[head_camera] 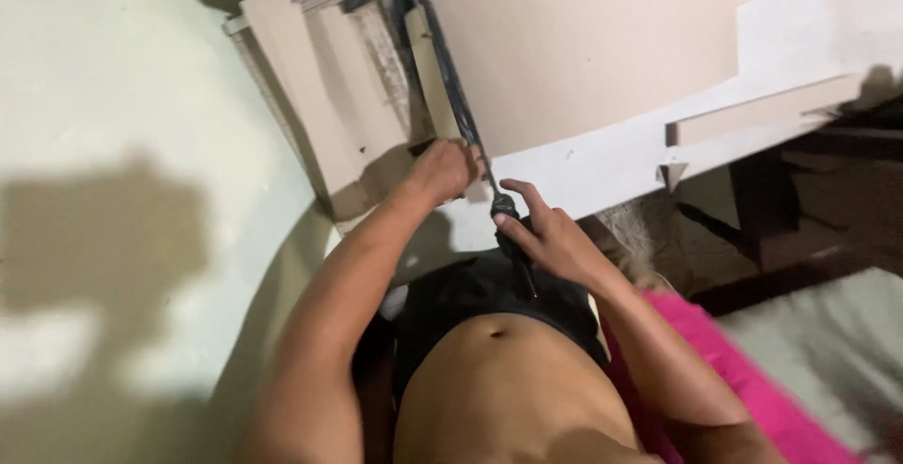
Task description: The person uses a manual paper cutter to slice a large sheet of light-colored paper into smaller rectangular pieces. They repeatedly align the paper against the machine's guide, pull down the cutting lever, and remove the cut sections.
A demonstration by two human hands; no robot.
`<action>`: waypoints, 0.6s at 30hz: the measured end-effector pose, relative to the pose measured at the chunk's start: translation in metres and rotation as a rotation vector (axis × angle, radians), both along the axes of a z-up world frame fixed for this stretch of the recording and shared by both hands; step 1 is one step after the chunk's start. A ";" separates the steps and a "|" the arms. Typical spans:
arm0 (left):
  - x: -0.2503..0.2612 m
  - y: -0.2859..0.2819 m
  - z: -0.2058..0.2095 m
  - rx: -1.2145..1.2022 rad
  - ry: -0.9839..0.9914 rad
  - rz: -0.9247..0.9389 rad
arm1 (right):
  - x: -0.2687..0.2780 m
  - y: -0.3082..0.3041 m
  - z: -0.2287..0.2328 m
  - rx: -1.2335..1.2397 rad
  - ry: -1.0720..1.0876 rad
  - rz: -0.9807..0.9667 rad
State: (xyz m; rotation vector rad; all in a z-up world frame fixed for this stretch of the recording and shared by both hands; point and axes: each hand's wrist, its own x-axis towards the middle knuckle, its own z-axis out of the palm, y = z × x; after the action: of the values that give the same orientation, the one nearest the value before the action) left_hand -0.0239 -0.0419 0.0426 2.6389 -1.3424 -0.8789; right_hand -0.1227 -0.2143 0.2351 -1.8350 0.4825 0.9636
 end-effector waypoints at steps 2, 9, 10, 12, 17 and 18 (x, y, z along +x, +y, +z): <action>0.011 0.003 0.046 -0.016 -0.057 -0.285 | 0.010 -0.007 0.005 0.048 0.016 0.010; 0.065 0.122 -0.044 0.332 -0.187 -0.202 | 0.005 -0.036 -0.049 0.326 0.163 -0.151; 0.077 0.129 -0.031 0.333 -0.154 -0.123 | 0.002 -0.045 -0.065 0.277 0.128 -0.231; 0.080 0.128 0.006 0.336 -0.111 -0.045 | -0.015 -0.066 -0.105 0.229 0.104 -0.312; 0.080 0.062 0.133 0.230 -0.061 0.906 | -0.034 -0.133 -0.216 -0.051 -0.058 -1.102; 0.073 0.073 0.104 0.226 -0.057 0.897 | -0.031 -0.143 -0.236 -0.058 -0.058 -1.109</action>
State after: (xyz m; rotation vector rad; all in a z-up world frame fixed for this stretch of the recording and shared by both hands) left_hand 0.0494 0.0309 0.1470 2.9466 0.0346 -0.8169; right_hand -0.1539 -0.3572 -0.0006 -1.2957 1.3017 0.1258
